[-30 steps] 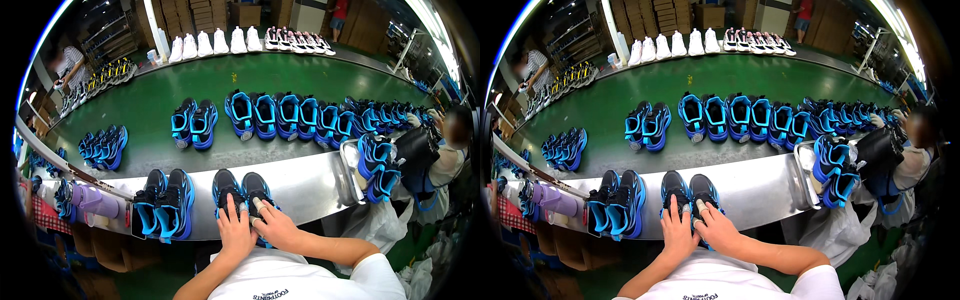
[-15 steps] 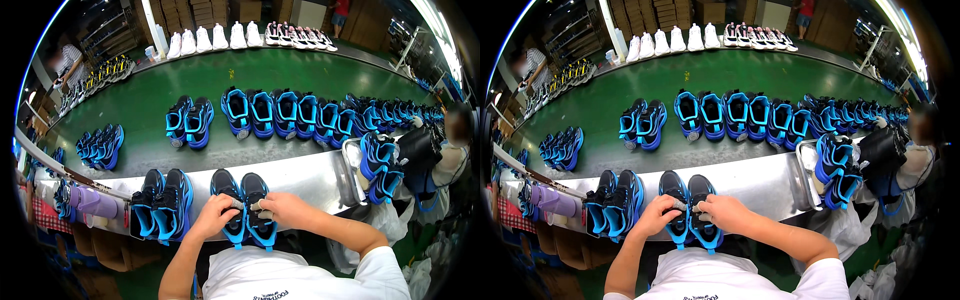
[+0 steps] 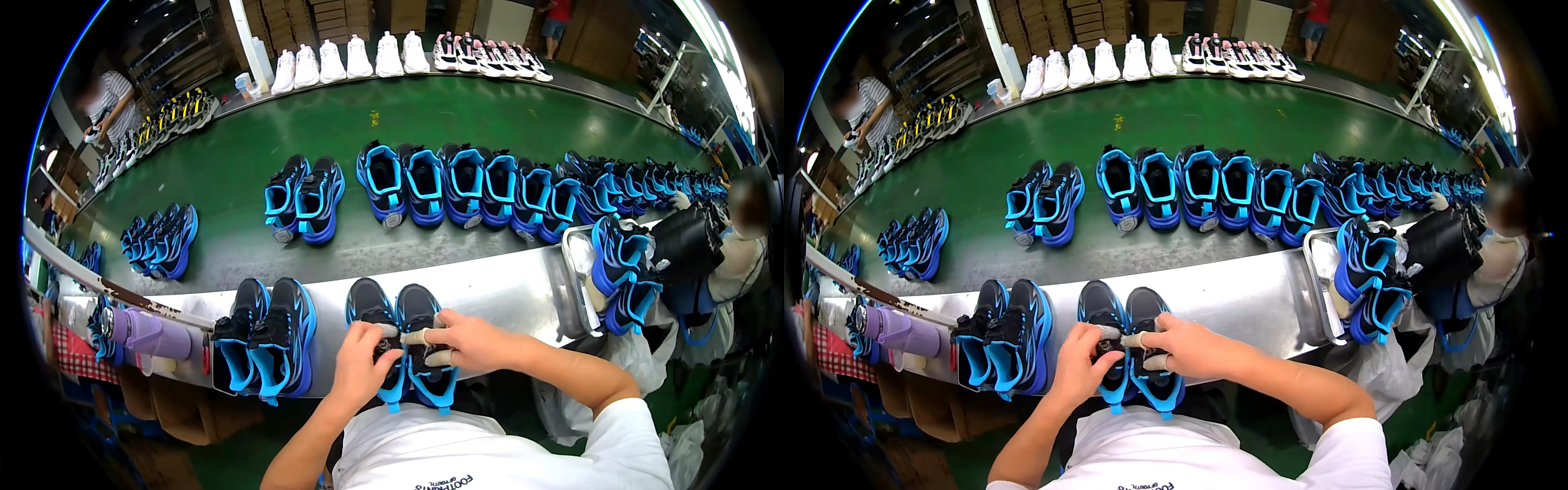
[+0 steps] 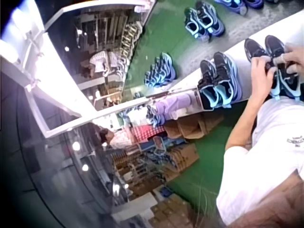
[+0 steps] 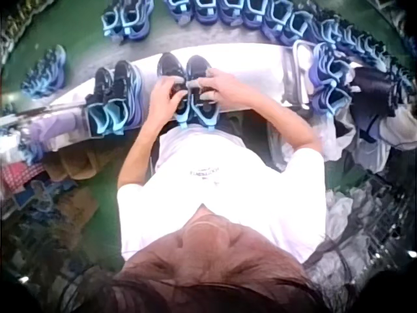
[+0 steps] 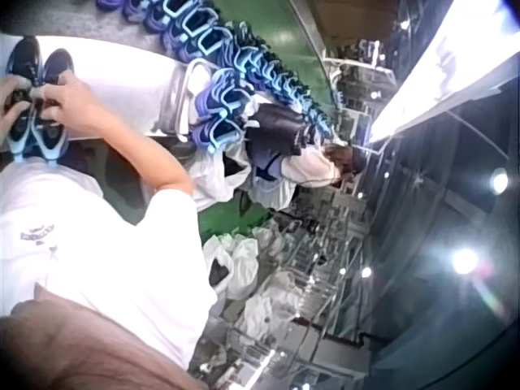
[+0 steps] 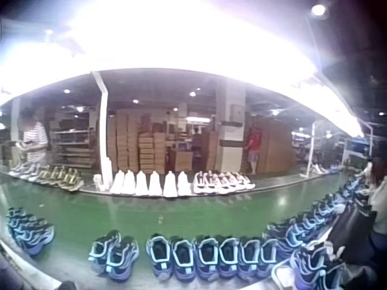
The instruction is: The person cleans the surfaces of blue and black sneakers using a small handheld brush, handling them one by one at a metal workstation before placing them on a conveyor belt.
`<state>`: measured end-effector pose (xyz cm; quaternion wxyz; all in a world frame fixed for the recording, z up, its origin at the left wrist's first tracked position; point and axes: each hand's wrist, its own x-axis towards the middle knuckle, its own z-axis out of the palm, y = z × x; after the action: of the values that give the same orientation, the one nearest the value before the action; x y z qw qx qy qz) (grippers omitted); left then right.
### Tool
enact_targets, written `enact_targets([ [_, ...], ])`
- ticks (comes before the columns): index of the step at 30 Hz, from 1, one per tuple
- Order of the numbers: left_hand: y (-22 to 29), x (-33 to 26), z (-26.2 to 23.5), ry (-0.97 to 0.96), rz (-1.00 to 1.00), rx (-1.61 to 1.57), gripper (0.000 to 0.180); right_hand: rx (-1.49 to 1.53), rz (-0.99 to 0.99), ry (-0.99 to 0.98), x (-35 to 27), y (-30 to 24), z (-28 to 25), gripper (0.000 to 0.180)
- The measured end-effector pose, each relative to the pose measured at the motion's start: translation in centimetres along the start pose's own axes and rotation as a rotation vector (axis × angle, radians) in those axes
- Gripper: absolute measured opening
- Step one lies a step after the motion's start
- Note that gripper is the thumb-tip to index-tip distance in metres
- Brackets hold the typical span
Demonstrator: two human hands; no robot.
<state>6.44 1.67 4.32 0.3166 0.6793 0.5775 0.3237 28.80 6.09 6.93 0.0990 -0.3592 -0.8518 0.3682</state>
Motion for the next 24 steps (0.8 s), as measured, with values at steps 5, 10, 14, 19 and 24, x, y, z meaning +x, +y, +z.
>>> enact_targets([
  [5,-1.1,0.5,-0.7,-0.141,0.107,0.001,0.019,-0.158,0.217,-0.06,-0.2,-0.4,0.1,0.031],
  [10,4.3,-3.3,1.4,-0.191,-0.177,-0.348,0.016,0.054,0.008,-0.099,-0.2,2.1,-1.0,0.029],
  [14,5.0,-4.6,3.6,-0.484,-0.773,-0.996,0.029,-0.07,0.024,-0.098,0.1,1.4,-0.6,0.029],
  [19,5.3,-3.8,5.4,-0.404,-0.98,-1.18,0.034,-0.029,-0.046,-0.207,0.7,1.8,-2.2,0.047],
  [24,5.3,-3.3,8.6,-0.265,-0.923,-1.198,0.033,-0.164,-0.216,-0.202,1.3,2.7,-0.1,0.058],
])
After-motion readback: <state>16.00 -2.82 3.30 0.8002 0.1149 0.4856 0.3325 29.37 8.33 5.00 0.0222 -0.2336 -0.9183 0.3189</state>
